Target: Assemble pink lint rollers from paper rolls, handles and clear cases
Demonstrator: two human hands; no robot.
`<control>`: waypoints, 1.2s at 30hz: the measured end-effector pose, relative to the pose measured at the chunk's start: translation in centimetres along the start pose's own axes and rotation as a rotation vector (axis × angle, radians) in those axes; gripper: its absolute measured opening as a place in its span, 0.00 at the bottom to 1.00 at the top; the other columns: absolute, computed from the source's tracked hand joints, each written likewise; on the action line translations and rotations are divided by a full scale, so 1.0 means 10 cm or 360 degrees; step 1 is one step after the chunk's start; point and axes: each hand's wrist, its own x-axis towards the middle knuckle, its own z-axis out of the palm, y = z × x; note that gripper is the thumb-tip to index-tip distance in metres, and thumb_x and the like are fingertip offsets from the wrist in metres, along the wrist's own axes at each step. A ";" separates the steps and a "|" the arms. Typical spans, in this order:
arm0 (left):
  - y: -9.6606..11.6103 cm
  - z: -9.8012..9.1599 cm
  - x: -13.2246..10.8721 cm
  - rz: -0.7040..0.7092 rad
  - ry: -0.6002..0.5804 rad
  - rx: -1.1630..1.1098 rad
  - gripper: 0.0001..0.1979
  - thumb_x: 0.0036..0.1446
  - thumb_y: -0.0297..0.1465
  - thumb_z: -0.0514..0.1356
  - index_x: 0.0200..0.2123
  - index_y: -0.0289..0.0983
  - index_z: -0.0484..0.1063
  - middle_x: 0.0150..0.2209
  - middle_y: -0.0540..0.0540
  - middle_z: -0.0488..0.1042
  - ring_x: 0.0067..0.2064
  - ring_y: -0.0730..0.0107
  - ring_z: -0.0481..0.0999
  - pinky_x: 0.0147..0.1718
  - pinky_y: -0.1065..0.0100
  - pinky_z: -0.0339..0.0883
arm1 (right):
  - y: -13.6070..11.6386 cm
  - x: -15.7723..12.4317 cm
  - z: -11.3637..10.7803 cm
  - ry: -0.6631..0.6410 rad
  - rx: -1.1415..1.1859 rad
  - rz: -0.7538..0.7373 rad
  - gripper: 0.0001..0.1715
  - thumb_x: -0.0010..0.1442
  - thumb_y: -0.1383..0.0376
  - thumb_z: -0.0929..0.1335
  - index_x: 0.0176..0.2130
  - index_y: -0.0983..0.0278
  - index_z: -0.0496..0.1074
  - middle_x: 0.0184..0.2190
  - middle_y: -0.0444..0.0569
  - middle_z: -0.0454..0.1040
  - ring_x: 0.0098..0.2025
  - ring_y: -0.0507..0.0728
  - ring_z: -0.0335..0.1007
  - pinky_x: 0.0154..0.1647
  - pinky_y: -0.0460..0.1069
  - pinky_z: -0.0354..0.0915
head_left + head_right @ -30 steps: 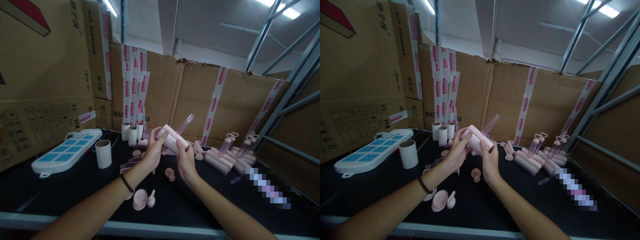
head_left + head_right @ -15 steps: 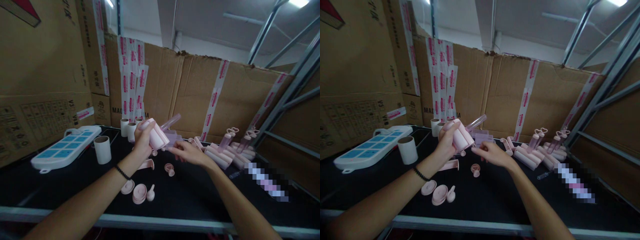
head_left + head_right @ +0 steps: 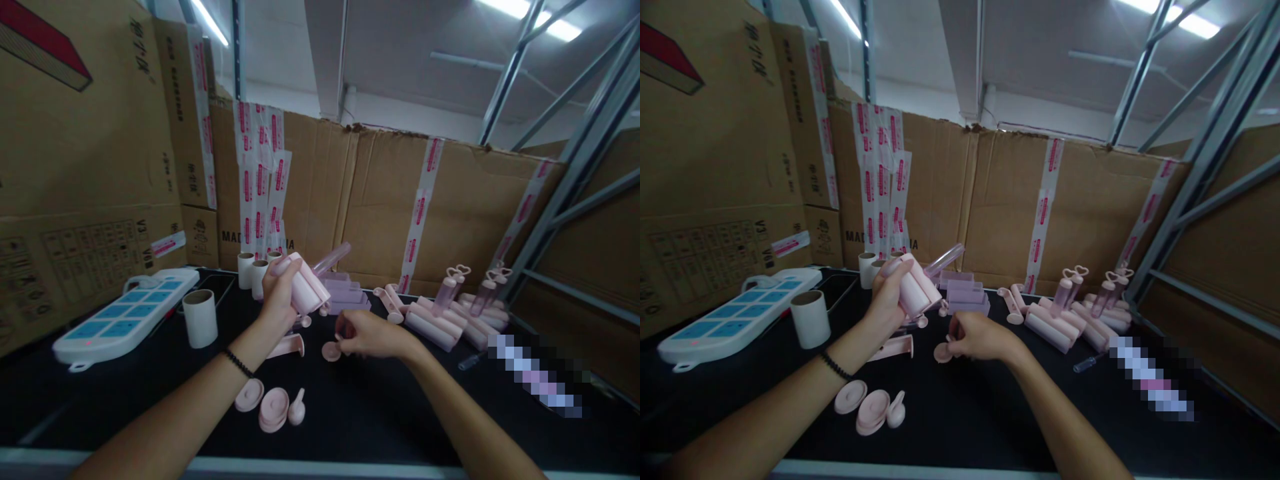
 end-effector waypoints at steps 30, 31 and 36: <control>0.06 0.09 -0.31 -0.0351 -0.0437 0.0171 0.23 0.43 0.36 0.72 0.43 0.41 0.70 0.28 0.52 0.76 0.25 0.66 0.78 0.26 0.67 0.74 | -0.05 0.12 -0.31 0.1419 0.1923 -0.0878 0.14 0.58 0.57 0.77 0.40 0.61 0.73 0.44 0.48 0.83 0.50 0.56 0.80 0.54 0.51 0.72; 0.06 0.09 -0.31 -0.0390 -0.0439 0.0164 0.23 0.43 0.35 0.72 0.43 0.41 0.70 0.27 0.52 0.76 0.25 0.66 0.77 0.26 0.67 0.74 | -0.06 0.11 -0.31 0.1420 0.1883 -0.0891 0.14 0.59 0.57 0.76 0.39 0.60 0.73 0.43 0.48 0.83 0.50 0.56 0.80 0.55 0.51 0.72; 0.13 0.12 -0.34 -0.0608 -0.0421 0.0119 0.20 0.44 0.32 0.72 0.41 0.39 0.71 0.27 0.49 0.77 0.25 0.64 0.78 0.26 0.65 0.75 | -0.09 0.06 -0.32 0.1458 0.1684 -0.0848 0.16 0.59 0.54 0.75 0.38 0.59 0.69 0.44 0.48 0.82 0.51 0.56 0.79 0.59 0.54 0.70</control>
